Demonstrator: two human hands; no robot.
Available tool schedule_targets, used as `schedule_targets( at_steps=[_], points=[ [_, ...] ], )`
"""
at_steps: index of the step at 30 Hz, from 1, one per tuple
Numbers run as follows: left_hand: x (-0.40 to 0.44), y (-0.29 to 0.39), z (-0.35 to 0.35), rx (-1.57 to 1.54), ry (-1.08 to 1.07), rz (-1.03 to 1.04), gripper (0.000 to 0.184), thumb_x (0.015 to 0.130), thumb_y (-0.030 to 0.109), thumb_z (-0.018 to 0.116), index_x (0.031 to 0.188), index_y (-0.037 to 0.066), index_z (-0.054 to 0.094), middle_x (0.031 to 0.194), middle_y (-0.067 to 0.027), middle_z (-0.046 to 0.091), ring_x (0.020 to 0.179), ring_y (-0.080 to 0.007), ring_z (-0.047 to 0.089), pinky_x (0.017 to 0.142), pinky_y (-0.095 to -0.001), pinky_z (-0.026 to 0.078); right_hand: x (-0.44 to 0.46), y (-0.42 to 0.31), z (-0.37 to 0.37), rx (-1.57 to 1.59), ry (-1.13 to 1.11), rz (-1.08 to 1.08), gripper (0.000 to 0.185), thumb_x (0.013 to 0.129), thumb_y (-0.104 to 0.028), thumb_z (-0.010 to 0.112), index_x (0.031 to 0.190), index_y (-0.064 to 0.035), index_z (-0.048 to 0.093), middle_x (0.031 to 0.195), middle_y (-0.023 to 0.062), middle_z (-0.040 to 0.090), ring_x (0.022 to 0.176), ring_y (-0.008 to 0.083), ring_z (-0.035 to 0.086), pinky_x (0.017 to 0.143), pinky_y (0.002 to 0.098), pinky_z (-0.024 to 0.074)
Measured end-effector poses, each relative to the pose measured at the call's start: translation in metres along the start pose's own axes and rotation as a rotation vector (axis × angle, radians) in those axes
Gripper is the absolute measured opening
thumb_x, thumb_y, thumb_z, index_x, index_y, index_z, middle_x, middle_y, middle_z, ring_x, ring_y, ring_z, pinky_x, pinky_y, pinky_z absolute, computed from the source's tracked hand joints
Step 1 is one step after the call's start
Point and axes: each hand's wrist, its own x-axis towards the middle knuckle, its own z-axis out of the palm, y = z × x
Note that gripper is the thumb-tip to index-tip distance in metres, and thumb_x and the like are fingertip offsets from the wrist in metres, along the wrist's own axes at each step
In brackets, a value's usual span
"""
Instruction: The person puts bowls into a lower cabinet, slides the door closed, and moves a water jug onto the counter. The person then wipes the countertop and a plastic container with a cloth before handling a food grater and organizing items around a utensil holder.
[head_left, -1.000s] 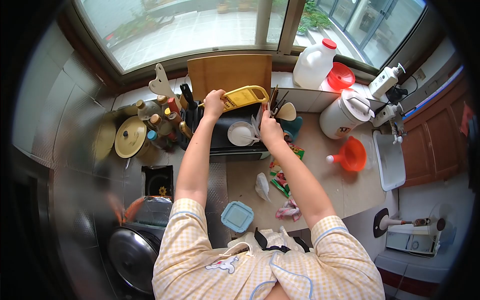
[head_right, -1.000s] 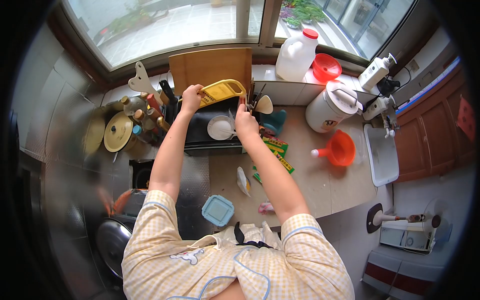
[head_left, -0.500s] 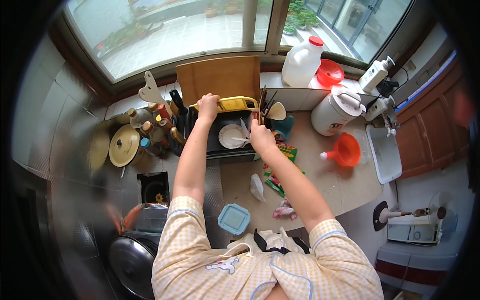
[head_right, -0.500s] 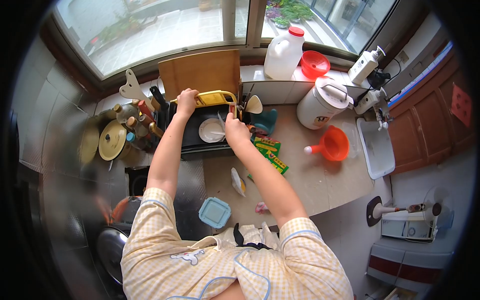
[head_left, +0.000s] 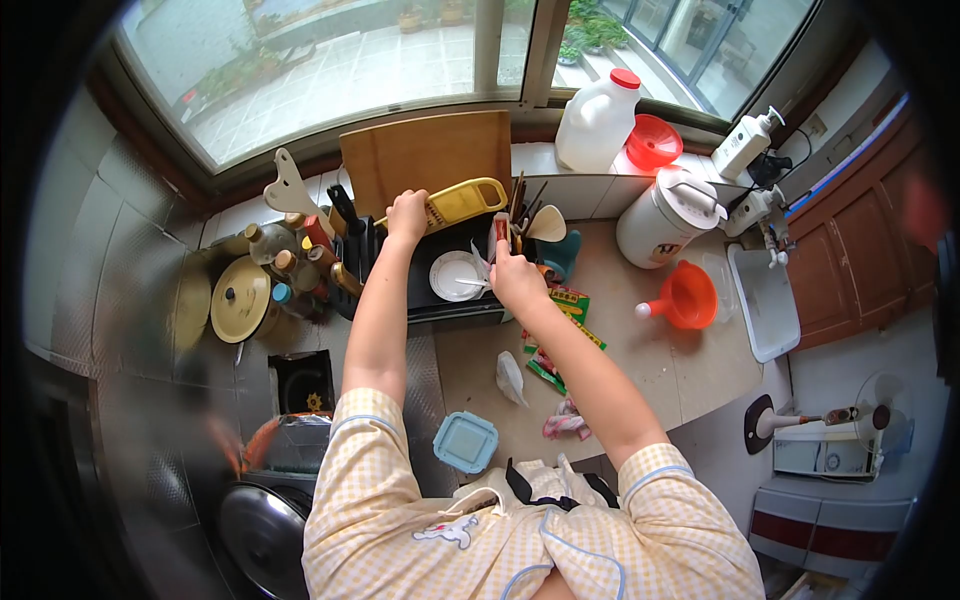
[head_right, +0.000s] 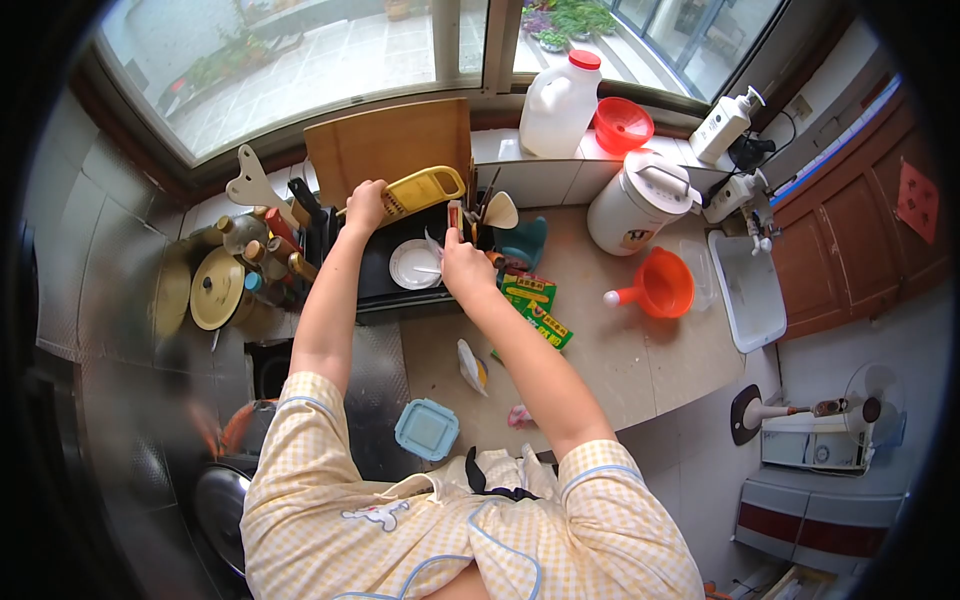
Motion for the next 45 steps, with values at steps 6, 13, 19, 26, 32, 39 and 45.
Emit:
schedule_targets(
  at_steps=[6, 13, 19, 26, 32, 39, 45],
  points=[
    [0.0, 0.0, 0.001, 0.311, 0.091, 0.162, 0.017, 0.073, 0.008, 0.052, 0.089, 0.011, 0.055, 0.09, -0.005, 0.055, 0.09, -0.0234, 0.052, 0.075, -0.0398, 0.041, 0.004, 0.0, 0.001, -0.012, -0.094, 0.04, 0.049, 0.078, -0.014, 0.048, 0.12, 0.0019, 0.028, 0.069, 0.0239, 0.059, 0.065, 0.0369, 0.061, 0.058, 0.0454, 0.0496],
    [-0.004, -0.005, 0.019, 0.314, 0.204, 0.226, 0.044, 0.07, 0.012, 0.057, 0.112, 0.009, 0.046, 0.096, -0.0055, 0.053, 0.093, -0.022, 0.051, 0.081, -0.0419, 0.039, 0.005, 0.0, 0.0, 0.091, -0.034, 0.024, 0.065, 0.076, -0.009, 0.049, 0.132, -0.0049, 0.017, 0.065, 0.0245, 0.057, 0.06, 0.0378, 0.058, 0.056, 0.0468, 0.0476],
    [-0.018, 0.011, 0.009, 0.214, 0.155, 0.138, 0.079, 0.058, 0.03, 0.075, 0.123, 0.009, 0.035, 0.109, -0.0061, 0.046, 0.105, -0.0236, 0.044, 0.09, -0.0509, 0.034, -0.013, 0.002, -0.005, 0.285, 0.196, -0.178, 0.052, 0.076, -0.002, 0.046, 0.125, -0.0026, 0.029, 0.061, 0.0216, 0.055, 0.056, 0.036, 0.056, 0.052, 0.0444, 0.0446],
    [-0.009, 0.007, 0.029, 0.398, 0.387, 0.238, 0.033, 0.068, 0.008, 0.056, 0.098, 0.011, 0.042, 0.094, -0.0058, 0.043, 0.087, -0.0224, 0.046, 0.072, -0.0398, 0.041, -0.056, 0.018, -0.007, 0.508, 0.374, -0.473, 0.031, 0.075, 0.003, 0.049, 0.105, -0.0039, 0.048, 0.059, 0.0132, 0.052, 0.047, 0.0257, 0.053, 0.045, 0.034, 0.0421],
    [-0.03, 0.011, 0.036, 0.36, 0.264, 0.181, 0.028, 0.068, 0.006, 0.055, 0.093, 0.009, 0.044, 0.094, -0.0073, 0.044, 0.085, -0.0249, 0.047, 0.067, -0.0381, 0.043, -0.073, 0.036, 0.003, 0.484, 0.271, -0.404, 0.03, 0.074, 0.0, 0.05, 0.103, -0.0062, 0.046, 0.058, 0.0135, 0.052, 0.053, 0.0286, 0.056, 0.046, 0.0369, 0.0445],
    [-0.033, 0.002, 0.051, 0.115, 0.271, 0.07, 0.027, 0.067, -0.001, 0.053, 0.093, 0.005, 0.047, 0.097, -0.0125, 0.045, 0.087, -0.0325, 0.047, 0.069, -0.039, 0.045, -0.08, 0.041, 0.004, 0.468, 0.226, -0.381, 0.029, 0.074, 0.0, 0.05, 0.103, -0.006, 0.047, 0.061, 0.0141, 0.054, 0.056, 0.0286, 0.057, 0.049, 0.0369, 0.0457],
    [-0.019, -0.019, 0.029, -0.313, 0.159, 0.164, 0.025, 0.061, -0.007, 0.058, 0.086, 0.0, 0.056, 0.092, -0.0155, 0.049, 0.086, -0.0319, 0.049, 0.076, -0.0371, 0.043, -0.079, 0.034, 0.012, 0.544, 0.203, -0.356, 0.026, 0.076, -0.001, 0.049, 0.102, -0.0055, 0.047, 0.062, 0.0152, 0.055, 0.058, 0.03, 0.058, 0.051, 0.0374, 0.0461]
  ],
)
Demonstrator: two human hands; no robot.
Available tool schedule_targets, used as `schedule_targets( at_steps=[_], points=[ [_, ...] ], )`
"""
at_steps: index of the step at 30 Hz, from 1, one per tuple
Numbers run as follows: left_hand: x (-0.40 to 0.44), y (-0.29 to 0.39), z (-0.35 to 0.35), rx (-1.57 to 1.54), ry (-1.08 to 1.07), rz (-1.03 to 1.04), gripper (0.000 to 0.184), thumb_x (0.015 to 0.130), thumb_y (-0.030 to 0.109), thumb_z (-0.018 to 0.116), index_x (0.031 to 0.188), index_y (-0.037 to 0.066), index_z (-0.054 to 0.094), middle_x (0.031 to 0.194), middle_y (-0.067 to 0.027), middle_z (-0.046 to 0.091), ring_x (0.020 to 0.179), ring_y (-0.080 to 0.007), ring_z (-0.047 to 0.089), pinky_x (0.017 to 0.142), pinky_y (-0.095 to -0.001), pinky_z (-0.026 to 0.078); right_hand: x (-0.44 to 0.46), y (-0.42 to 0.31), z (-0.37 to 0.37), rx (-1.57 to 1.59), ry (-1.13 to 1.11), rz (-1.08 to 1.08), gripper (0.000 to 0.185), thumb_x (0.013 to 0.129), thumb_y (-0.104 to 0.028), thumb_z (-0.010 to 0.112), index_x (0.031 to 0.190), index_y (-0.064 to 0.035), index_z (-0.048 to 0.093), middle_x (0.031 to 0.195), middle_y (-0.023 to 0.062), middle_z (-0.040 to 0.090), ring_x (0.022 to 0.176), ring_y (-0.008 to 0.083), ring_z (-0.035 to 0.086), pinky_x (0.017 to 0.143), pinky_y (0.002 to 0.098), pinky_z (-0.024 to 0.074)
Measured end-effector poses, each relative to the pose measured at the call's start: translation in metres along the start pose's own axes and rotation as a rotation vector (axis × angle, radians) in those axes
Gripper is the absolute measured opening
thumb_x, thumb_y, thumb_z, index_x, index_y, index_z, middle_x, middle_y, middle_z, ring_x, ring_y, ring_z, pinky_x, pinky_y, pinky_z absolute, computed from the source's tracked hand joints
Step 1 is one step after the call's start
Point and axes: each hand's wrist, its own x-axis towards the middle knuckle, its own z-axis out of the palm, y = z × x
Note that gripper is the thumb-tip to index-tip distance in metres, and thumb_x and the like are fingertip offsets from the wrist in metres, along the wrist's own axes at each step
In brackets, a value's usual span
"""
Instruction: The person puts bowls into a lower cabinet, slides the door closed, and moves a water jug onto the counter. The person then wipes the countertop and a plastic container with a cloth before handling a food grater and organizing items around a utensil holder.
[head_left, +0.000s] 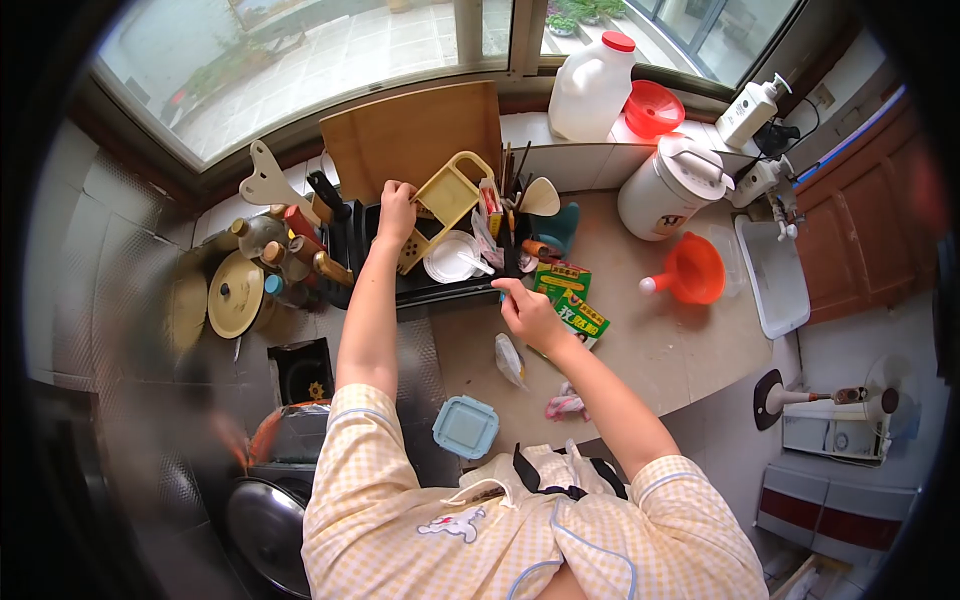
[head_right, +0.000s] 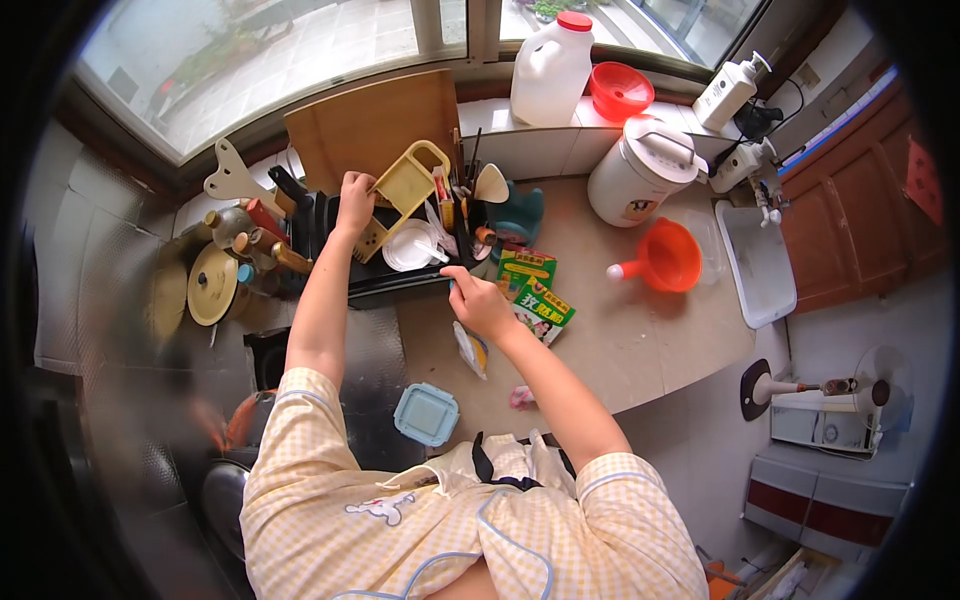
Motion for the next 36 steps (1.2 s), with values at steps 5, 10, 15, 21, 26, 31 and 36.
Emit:
schedule_targets(
  at_steps=[5, 10, 15, 21, 26, 31, 36],
  points=[
    [0.019, 0.021, -0.019, 0.067, 0.074, 0.171, 0.018, 0.065, -0.007, 0.055, 0.08, 0.002, 0.059, 0.085, -0.0107, 0.052, 0.083, -0.0291, 0.05, 0.075, -0.0353, 0.044, 0.005, -0.001, 0.013, 0.035, -0.02, 0.013, 0.023, 0.076, -0.002, 0.05, 0.099, -0.006, 0.047, 0.063, 0.0152, 0.055, 0.061, 0.031, 0.057, 0.054, 0.0389, 0.0461],
    [0.026, 0.024, -0.02, 0.183, 0.159, 0.374, 0.018, 0.066, -0.005, 0.053, 0.08, 0.006, 0.054, 0.085, -0.0083, 0.051, 0.081, -0.0274, 0.049, 0.071, -0.0344, 0.044, 0.008, -0.004, 0.022, 0.023, -0.073, 0.059, 0.023, 0.077, -0.004, 0.05, 0.099, -0.0066, 0.047, 0.066, 0.015, 0.056, 0.063, 0.0319, 0.057, 0.056, 0.0401, 0.0461],
    [0.004, 0.022, -0.017, 0.241, 0.113, 0.49, 0.019, 0.067, -0.003, 0.051, 0.082, 0.008, 0.049, 0.084, -0.0083, 0.047, 0.075, -0.0263, 0.05, 0.066, -0.0342, 0.045, 0.012, -0.003, 0.028, 0.019, -0.084, 0.057, 0.022, 0.077, -0.004, 0.05, 0.099, -0.0059, 0.047, 0.073, 0.0157, 0.057, 0.066, 0.0323, 0.057, 0.058, 0.0395, 0.0466],
    [0.006, 0.028, -0.022, 0.233, -0.03, 0.351, 0.019, 0.071, 0.002, 0.052, 0.089, 0.008, 0.048, 0.088, -0.0079, 0.049, 0.083, -0.028, 0.053, 0.067, -0.0361, 0.046, 0.028, -0.008, 0.045, 0.063, -0.064, -0.03, 0.021, 0.076, -0.002, 0.049, 0.097, -0.0035, 0.048, 0.085, 0.0152, 0.055, 0.075, 0.0316, 0.056, 0.064, 0.0367, 0.0468],
    [0.03, 0.019, -0.03, 0.299, -0.266, 0.243, 0.019, 0.072, 0.004, 0.052, 0.091, 0.008, 0.05, 0.089, -0.0076, 0.055, 0.087, -0.0256, 0.054, 0.071, -0.0374, 0.046, 0.027, -0.008, 0.052, 0.088, -0.109, 0.02, 0.02, 0.076, -0.001, 0.049, 0.095, -0.0024, 0.049, 0.087, 0.0151, 0.054, 0.079, 0.0318, 0.055, 0.069, 0.0367, 0.0462],
    [0.039, 0.015, -0.03, 0.338, -0.366, 0.126, 0.031, 0.071, 0.005, 0.055, 0.101, 0.009, 0.049, 0.098, -0.0084, 0.056, 0.094, -0.0267, 0.051, 0.079, -0.0404, 0.04, 0.021, -0.001, 0.054, 0.079, -0.126, 0.019, 0.019, 0.076, -0.001, 0.049, 0.095, -0.0025, 0.049, 0.087, 0.0153, 0.054, 0.079, 0.0321, 0.055, 0.069, 0.0367, 0.0461],
    [0.037, 0.011, -0.021, 0.311, -0.347, 0.064, 0.036, 0.07, 0.005, 0.055, 0.105, 0.01, 0.047, 0.101, -0.01, 0.052, 0.097, -0.0277, 0.05, 0.079, -0.0404, 0.04, 0.018, 0.001, 0.05, 0.069, -0.14, 0.052, 0.019, 0.076, -0.001, 0.049, 0.094, -0.0026, 0.05, 0.087, 0.0151, 0.054, 0.079, 0.032, 0.055, 0.069, 0.0367, 0.0462]
  ],
)
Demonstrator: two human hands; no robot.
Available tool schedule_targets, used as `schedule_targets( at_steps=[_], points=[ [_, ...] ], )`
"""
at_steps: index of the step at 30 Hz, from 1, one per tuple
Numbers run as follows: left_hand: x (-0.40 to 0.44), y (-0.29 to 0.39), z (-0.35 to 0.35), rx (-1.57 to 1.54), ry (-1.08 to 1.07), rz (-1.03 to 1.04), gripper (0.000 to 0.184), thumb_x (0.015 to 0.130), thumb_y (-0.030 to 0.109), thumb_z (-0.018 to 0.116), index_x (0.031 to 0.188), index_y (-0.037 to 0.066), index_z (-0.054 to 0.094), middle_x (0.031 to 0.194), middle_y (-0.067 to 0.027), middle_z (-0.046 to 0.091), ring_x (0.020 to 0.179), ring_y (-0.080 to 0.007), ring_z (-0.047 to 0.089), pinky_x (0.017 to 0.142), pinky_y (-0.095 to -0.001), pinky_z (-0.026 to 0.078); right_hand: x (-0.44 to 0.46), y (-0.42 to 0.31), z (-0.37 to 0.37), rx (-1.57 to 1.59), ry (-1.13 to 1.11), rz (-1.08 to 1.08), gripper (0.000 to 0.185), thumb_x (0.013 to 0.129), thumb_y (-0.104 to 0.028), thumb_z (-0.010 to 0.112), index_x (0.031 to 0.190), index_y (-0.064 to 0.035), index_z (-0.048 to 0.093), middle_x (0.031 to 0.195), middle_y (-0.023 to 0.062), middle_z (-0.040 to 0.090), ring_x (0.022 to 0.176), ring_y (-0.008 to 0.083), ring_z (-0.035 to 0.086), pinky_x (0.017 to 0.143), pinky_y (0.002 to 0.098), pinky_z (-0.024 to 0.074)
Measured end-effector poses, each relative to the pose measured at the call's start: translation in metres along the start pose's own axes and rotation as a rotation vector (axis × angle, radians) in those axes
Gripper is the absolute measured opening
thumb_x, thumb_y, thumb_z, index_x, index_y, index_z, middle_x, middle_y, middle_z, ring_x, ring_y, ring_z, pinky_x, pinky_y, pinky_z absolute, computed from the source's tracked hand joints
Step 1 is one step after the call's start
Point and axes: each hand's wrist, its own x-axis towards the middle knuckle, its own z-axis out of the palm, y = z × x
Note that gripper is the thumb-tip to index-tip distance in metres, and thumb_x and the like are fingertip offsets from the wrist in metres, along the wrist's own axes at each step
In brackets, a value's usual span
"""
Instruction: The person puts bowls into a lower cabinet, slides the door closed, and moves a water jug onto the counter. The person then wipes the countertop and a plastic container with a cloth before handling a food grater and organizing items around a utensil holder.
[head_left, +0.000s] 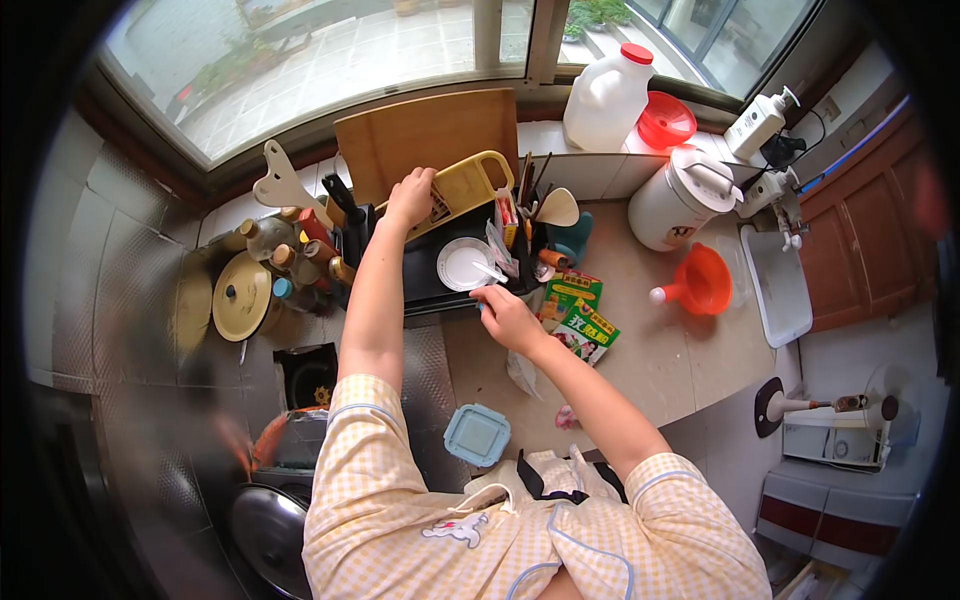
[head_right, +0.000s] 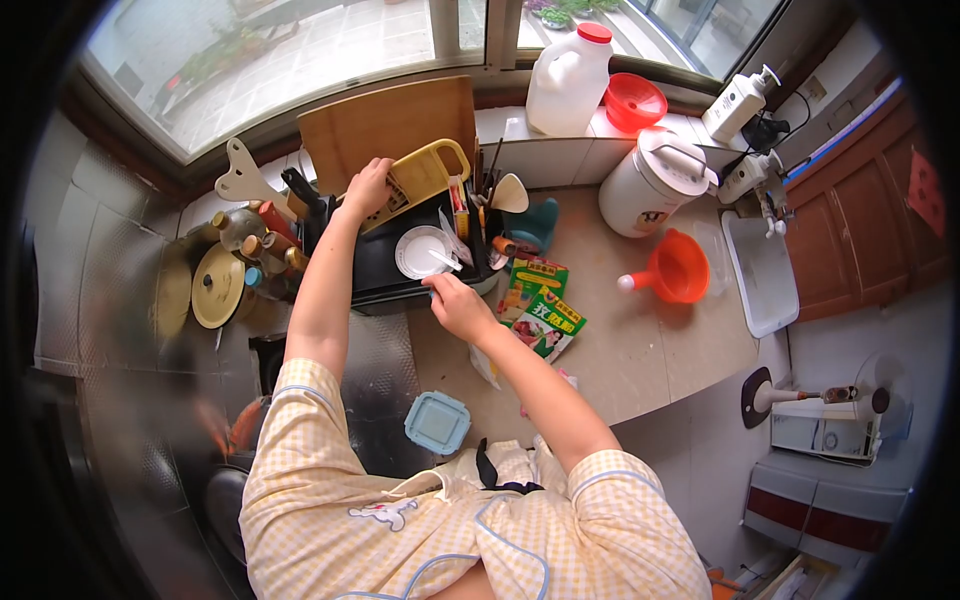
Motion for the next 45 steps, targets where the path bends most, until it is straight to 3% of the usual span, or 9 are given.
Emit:
schedule_targets(
  at_steps=[8, 13, 15, 18, 21, 30, 36, 40, 45],
  points=[
    [-0.021, 0.008, 0.004, 0.08, 0.28, 0.24, 0.05, 0.07, -0.002, 0.049, 0.118, 0.006, 0.038, 0.104, -0.0108, 0.047, 0.098, -0.0273, 0.046, 0.081, -0.0364, 0.039, -0.004, 0.0, 0.0, -0.001, 0.001, 0.026, 0.018, 0.077, -0.002, 0.049, 0.095, -0.0027, 0.05, 0.087, 0.0149, 0.054, 0.078, 0.0318, 0.056, 0.068, 0.0369, 0.0465],
    [-0.032, 0.017, -0.004, 0.066, 0.332, 0.316, 0.075, 0.066, 0.017, 0.066, 0.129, 0.009, 0.026, 0.116, -0.0096, 0.041, 0.1, -0.0259, 0.043, 0.085, -0.0372, 0.034, -0.009, 0.001, 0.002, 0.007, -0.009, 0.044, 0.019, 0.077, -0.003, 0.049, 0.096, -0.0026, 0.05, 0.088, 0.0148, 0.054, 0.077, 0.0318, 0.056, 0.068, 0.0367, 0.0467],
    [-0.036, 0.02, -0.006, 0.13, 0.23, 0.264, 0.097, 0.056, 0.029, 0.075, 0.133, 0.01, 0.019, 0.121, -0.0072, 0.035, 0.103, -0.0236, 0.041, 0.085, -0.0365, 0.032, -0.01, 0.001, 0.003, 0.003, -0.021, 0.047, 0.019, 0.077, -0.003, 0.049, 0.096, -0.0026, 0.049, 0.089, 0.0148, 0.053, 0.077, 0.0317, 0.056, 0.068, 0.0366, 0.0468],
    [-0.038, 0.017, 0.005, 0.304, 0.188, 0.203, 0.104, 0.052, 0.031, 0.077, 0.135, 0.011, 0.016, 0.124, -0.0053, 0.032, 0.106, -0.0211, 0.038, 0.084, -0.0355, 0.031, -0.012, 0.004, 0.004, 0.015, -0.027, 0.045, 0.019, 0.077, -0.003, 0.049, 0.096, -0.0028, 0.049, 0.09, 0.0147, 0.053, 0.078, 0.0316, 0.056, 0.068, 0.0363, 0.0469],
    [-0.037, 0.016, 0.015, 0.297, 0.258, 0.192, 0.106, 0.047, 0.023, 0.079, 0.134, 0.011, 0.018, 0.124, -0.0075, 0.033, 0.108, -0.0239, 0.038, 0.085, -0.0369, 0.031, -0.014, 0.005, 0.003, -0.003, -0.029, 0.04, 0.02, 0.077, -0.003, 0.049, 0.097, -0.0028, 0.049, 0.091, 0.0143, 0.053, 0.079, 0.0316, 0.055, 0.068, 0.0364, 0.0468],
    [-0.032, 0.01, 0.027, 0.296, 0.302, 0.204, 0.103, 0.051, 0.022, 0.077, 0.134, 0.014, 0.018, 0.117, -0.008, 0.032, 0.104, -0.0241, 0.036, 0.087, -0.0389, 0.026, -0.024, 0.012, -0.002, -0.015, -0.049, 0.097, 0.024, 0.077, -0.003, 0.05, 0.101, -0.0026, 0.049, 0.089, 0.0125, 0.054, 0.082, 0.0264, 0.056, 0.072, 0.0329, 0.0456],
    [-0.017, 0.027, 0.03, 0.147, 0.29, 0.198, 0.107, 0.045, 0.02, 0.08, 0.134, 0.012, 0.02, 0.116, -0.0104, 0.034, 0.107, -0.0271, 0.036, 0.088, -0.0398, 0.027, -0.028, 0.013, 0.0, -0.015, -0.056, 0.096, 0.021, 0.077, -0.006, 0.05, 0.099, -0.0049, 0.05, 0.092, 0.0134, 0.053, 0.082, 0.0318, 0.055, 0.07, 0.0369, 0.0468],
    [-0.01, 0.025, 0.03, 0.181, 0.256, 0.235, 0.108, 0.047, 0.028, 0.08, 0.134, 0.012, 0.018, 0.12, -0.0113, 0.032, 0.11, -0.0276, 0.035, 0.093, -0.0418, 0.025, -0.033, 0.014, -0.007, 0.003, -0.077, 0.078, 0.022, 0.078, -0.007, 0.05, 0.1, -0.0055, 0.049, 0.093, 0.0139, 0.053, 0.084, 0.0322, 0.054, 0.072, 0.037, 0.0461],
    [-0.018, 0.037, 0.027, 0.256, 0.254, 0.183, 0.111, 0.046, 0.035, 0.079, 0.135, 0.013, 0.015, 0.131, -0.0088, 0.026, 0.12, -0.0252, 0.028, 0.1, -0.0528, 0.015, -0.035, 0.013, -0.012, -0.007, 0.02, 0.063, 0.021, 0.076, -0.002, 0.049, 0.097, -0.0037, 0.049, 0.093, 0.0135, 0.052, 0.086, 0.0314, 0.053, 0.075, 0.0359, 0.0449]
  ],
)
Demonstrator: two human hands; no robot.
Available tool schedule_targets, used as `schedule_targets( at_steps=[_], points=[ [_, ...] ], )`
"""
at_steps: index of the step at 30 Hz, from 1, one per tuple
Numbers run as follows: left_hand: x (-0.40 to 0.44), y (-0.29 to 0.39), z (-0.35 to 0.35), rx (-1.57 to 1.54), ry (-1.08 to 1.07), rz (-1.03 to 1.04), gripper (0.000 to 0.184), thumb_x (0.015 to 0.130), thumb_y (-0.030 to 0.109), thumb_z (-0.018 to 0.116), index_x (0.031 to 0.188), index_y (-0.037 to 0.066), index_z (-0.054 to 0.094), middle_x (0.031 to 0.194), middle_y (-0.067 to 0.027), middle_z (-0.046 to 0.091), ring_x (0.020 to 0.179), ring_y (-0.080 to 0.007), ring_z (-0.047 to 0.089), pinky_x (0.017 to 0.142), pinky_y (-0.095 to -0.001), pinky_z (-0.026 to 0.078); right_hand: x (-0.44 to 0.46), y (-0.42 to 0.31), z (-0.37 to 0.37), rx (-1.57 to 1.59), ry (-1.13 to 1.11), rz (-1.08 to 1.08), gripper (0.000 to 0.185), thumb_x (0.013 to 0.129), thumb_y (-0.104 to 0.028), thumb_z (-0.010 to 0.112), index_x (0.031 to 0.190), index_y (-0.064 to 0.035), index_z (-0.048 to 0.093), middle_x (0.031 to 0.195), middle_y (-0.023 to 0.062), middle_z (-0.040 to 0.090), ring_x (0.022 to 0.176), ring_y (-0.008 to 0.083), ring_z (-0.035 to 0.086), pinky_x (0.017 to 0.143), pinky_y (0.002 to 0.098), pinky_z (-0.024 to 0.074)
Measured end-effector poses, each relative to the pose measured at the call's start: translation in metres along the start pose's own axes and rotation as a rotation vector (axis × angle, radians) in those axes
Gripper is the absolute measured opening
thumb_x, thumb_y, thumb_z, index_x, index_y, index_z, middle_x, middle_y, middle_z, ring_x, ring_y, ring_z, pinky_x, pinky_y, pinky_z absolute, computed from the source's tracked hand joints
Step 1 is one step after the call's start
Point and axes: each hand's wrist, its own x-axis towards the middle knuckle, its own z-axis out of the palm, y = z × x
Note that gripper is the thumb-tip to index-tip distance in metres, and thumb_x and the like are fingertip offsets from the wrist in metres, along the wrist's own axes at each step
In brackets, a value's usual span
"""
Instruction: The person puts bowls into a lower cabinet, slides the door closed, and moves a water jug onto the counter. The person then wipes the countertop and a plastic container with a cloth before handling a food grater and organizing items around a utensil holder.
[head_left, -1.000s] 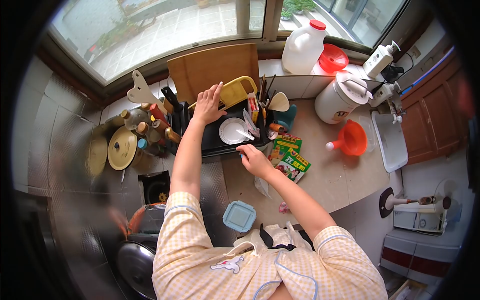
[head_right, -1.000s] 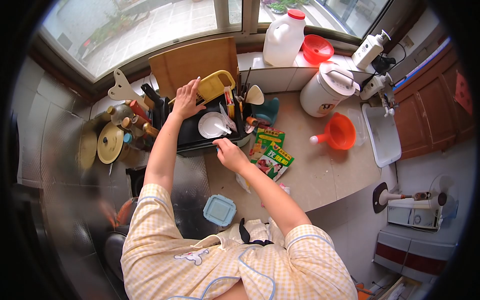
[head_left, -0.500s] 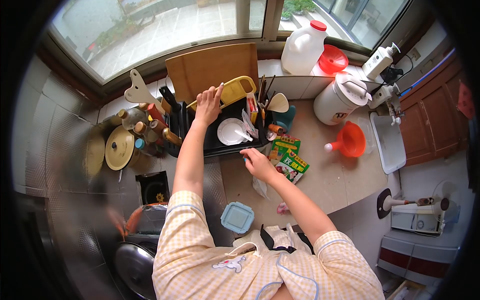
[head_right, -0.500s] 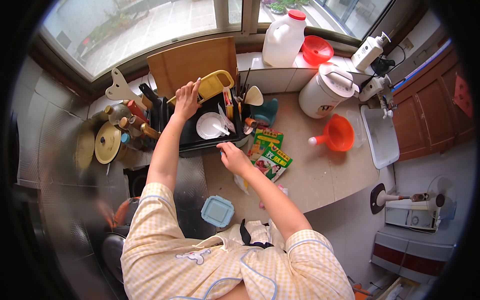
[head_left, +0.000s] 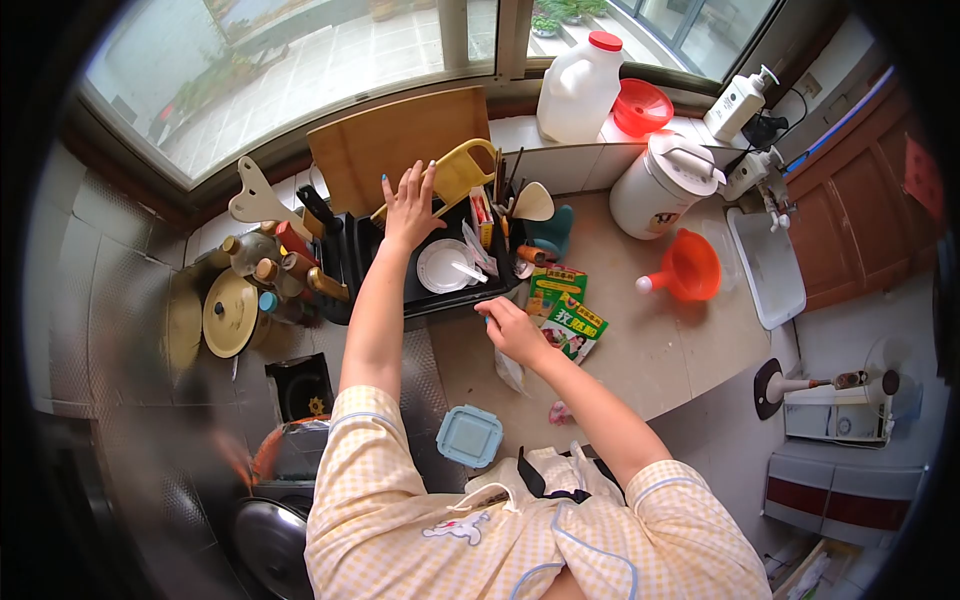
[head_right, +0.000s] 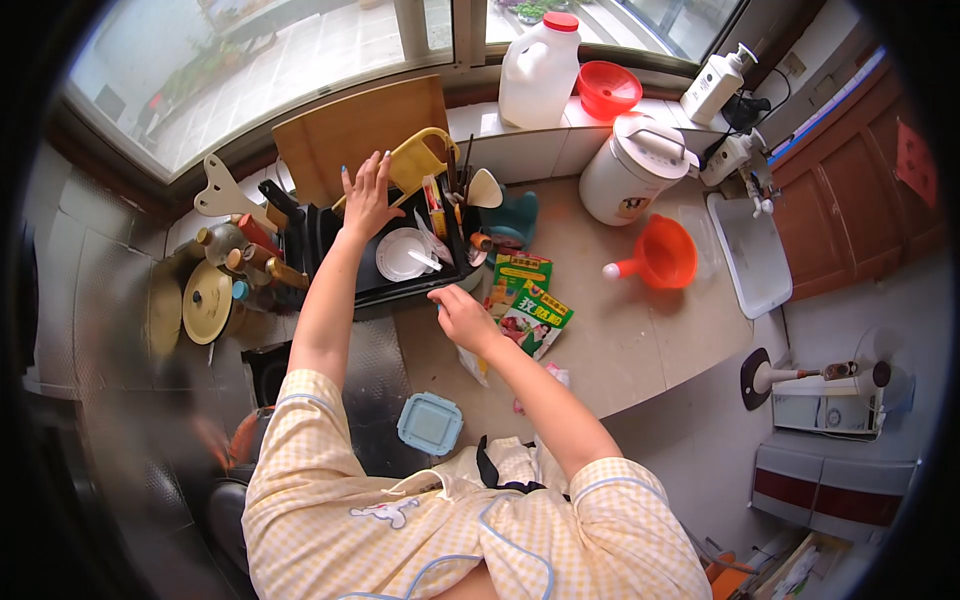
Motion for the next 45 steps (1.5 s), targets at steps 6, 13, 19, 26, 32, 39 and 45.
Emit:
schedule_targets(
  at_steps=[6, 13, 19, 26, 32, 39, 45],
  points=[
    [-0.007, 0.004, -0.003, 0.019, 0.018, -0.101, 0.112, 0.048, 0.04, 0.078, 0.135, 0.014, 0.012, 0.135, -0.0073, 0.022, 0.123, -0.0242, 0.027, 0.097, -0.0598, 0.016, -0.004, -0.001, 0.0, -0.006, 0.047, -0.074, 0.023, 0.073, 0.001, 0.05, 0.096, -0.0027, 0.049, 0.092, 0.0138, 0.051, 0.089, 0.0307, 0.051, 0.078, 0.0354, 0.0433],
    [-0.018, 0.013, -0.01, -0.012, -0.07, -0.259, 0.109, 0.051, 0.042, 0.077, 0.135, 0.014, 0.012, 0.135, -0.0083, 0.024, 0.123, -0.0257, 0.027, 0.096, -0.0606, 0.019, -0.012, -0.004, -0.007, 0.012, 0.105, -0.076, 0.023, 0.072, 0.002, 0.049, 0.095, -0.0023, 0.05, 0.092, 0.0139, 0.052, 0.089, 0.0306, 0.051, 0.078, 0.0354, 0.0432],
    [-0.025, 0.018, -0.016, -0.024, -0.06, -0.251, 0.101, 0.055, 0.041, 0.075, 0.133, 0.014, 0.017, 0.133, -0.0088, 0.026, 0.121, -0.0261, 0.029, 0.096, -0.0593, 0.02, -0.027, 0.007, -0.016, 0.008, 0.278, -0.061, 0.025, 0.071, 0.005, 0.047, 0.094, -0.0032, 0.052, 0.086, 0.0132, 0.052, 0.083, 0.0297, 0.052, 0.073, 0.0348, 0.0438],
    [-0.031, 0.056, -0.038, -0.231, 0.413, -0.268, 0.046, 0.071, 0.021, 0.065, 0.11, 0.005, 0.045, 0.114, -0.0124, 0.044, 0.106, -0.0286, 0.041, 0.09, -0.0432, 0.031, -0.062, 0.061, -0.03, -0.041, 0.669, 0.46, 0.026, 0.071, 0.003, 0.045, 0.095, -0.0027, 0.051, 0.088, 0.0129, 0.051, 0.083, 0.0269, 0.052, 0.073, 0.0347, 0.0423],
    [-0.063, 0.144, -0.097, -0.53, 0.571, -0.338, 0.018, 0.073, 0.005, 0.056, 0.09, 0.003, 0.05, 0.086, -0.0104, 0.05, 0.078, -0.0238, 0.044, 0.072, -0.0321, 0.036, -0.1, 0.12, -0.042, -0.406, 0.784, 1.182, 0.039, 0.071, -0.008, 0.053, 0.108, -0.0039, 0.045, 0.112, 0.0172, 0.045, 0.101, 0.0302, 0.046, 0.084, 0.038, 0.0379],
    [-0.083, 0.257, -0.105, -0.899, 0.23, -0.524, 0.012, 0.073, 0.004, 0.056, 0.084, 0.002, 0.053, 0.082, -0.007, 0.049, 0.073, -0.0169, 0.047, 0.065, -0.0273, 0.04, -0.121, 0.217, -0.027, 0.154, 0.54, 1.255, 0.013, 0.067, -0.012, 0.063, 0.077, -0.0042, 0.061, 0.07, 0.0095, 0.062, 0.072, 0.0242, 0.061, 0.069, 0.0344, 0.0457],
    [-0.101, 0.291, 0.026, -0.78, -0.037, -0.861, 0.035, 0.069, 0.012, 0.061, 0.099, 0.0, 0.046, 0.095, -0.0127, 0.048, 0.087, -0.0253, 0.049, 0.077, -0.0338, 0.04, -0.074, 0.211, -0.05, 0.273, 0.426, 0.951, 0.022, 0.068, -0.005, 0.057, 0.09, -0.0056, 0.06, 0.079, 0.0072, 0.064, 0.077, 0.0214, 0.061, 0.073, 0.0306, 0.0454]
  ],
)
